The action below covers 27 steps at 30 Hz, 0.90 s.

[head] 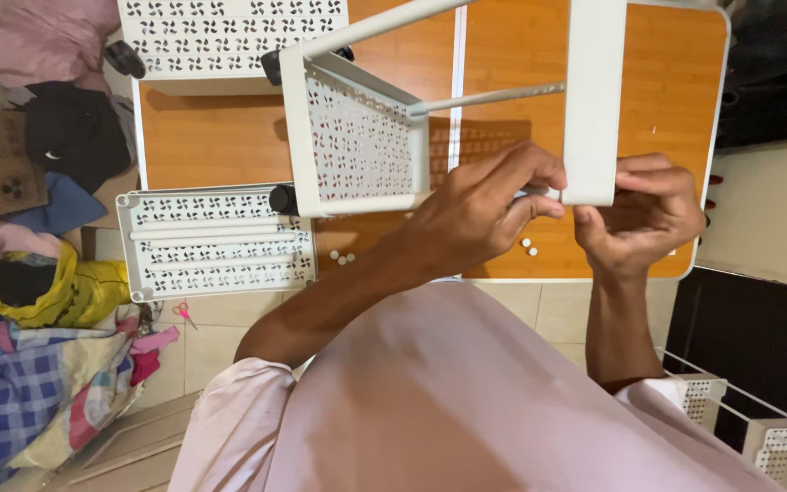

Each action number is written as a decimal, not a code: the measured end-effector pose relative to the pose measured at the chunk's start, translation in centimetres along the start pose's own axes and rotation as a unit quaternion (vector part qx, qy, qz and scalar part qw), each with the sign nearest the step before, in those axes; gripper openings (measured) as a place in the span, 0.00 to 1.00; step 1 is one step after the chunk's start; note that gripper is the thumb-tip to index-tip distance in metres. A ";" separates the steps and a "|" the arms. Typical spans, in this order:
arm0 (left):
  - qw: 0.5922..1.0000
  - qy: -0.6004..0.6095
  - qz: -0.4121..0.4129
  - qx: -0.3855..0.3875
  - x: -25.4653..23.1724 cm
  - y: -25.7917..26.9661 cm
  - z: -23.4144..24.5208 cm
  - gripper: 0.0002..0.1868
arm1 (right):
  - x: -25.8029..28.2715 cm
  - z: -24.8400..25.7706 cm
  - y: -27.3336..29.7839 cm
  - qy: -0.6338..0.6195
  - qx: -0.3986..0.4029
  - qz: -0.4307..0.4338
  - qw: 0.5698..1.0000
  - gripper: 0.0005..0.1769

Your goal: The person assembles a white plastic storage rack by inserting white cylindrical poles into perforated panels and securing them with small white connectors. The person repeatedly aligns and fits the poles and connectors to build the frame on a wooden table.

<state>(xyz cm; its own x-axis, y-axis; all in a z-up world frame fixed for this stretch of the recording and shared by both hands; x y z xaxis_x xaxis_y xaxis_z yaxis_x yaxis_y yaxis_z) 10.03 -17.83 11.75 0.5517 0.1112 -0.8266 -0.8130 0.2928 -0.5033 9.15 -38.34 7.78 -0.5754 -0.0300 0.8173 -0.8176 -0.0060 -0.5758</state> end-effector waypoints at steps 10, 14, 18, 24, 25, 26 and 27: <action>0.998 -0.036 -0.038 0.046 0.9 -0.3 -2.2 0.12 | -5.3 1.5 2.0 -0.134 -0.079 -0.042 0.987 0.27; 0.996 -0.048 -0.018 0.067 1.5 -0.1 -2.5 0.12 | -7.2 1.3 2.5 -0.163 -0.082 -0.053 0.982 0.26; 0.994 -0.060 0.024 0.084 2.7 0.1 -3.2 0.11 | -8.7 1.0 3.1 -0.177 -0.075 -0.073 0.979 0.25; 0.994 -0.077 0.009 0.076 3.6 0.7 -4.3 0.13 | -10.2 1.0 4.1 -0.226 -0.073 -0.095 0.967 0.23; 0.994 -0.077 0.007 0.079 3.7 0.7 -4.5 0.13 | -10.4 1.0 4.4 -0.228 -0.074 -0.100 0.966 0.22; 0.994 -0.079 0.008 0.078 3.9 0.8 -4.6 0.14 | -10.6 0.9 4.7 -0.232 -0.072 -0.106 0.964 0.21; 0.994 -0.080 0.008 0.078 4.1 0.9 -4.7 0.14 | -10.8 1.0 4.9 -0.240 -0.071 -0.110 0.962 0.21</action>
<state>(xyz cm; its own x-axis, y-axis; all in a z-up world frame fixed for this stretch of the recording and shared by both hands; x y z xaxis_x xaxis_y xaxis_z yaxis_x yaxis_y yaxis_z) 10.69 -21.58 6.76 0.5710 0.2636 -0.7775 -0.7904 0.4324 -0.4340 11.41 -39.05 -3.88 -0.3397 -0.5018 0.7955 -0.9326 0.0706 -0.3538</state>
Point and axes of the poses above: each hand's wrist, its own y-axis away from the middle knuckle, its own z-axis out of the back of the hand, x = y × z, the point moved 10 cm from there along -y, towards the middle knuckle, and after that the axes turned 9 degrees about -y, right-handed, at the moved point
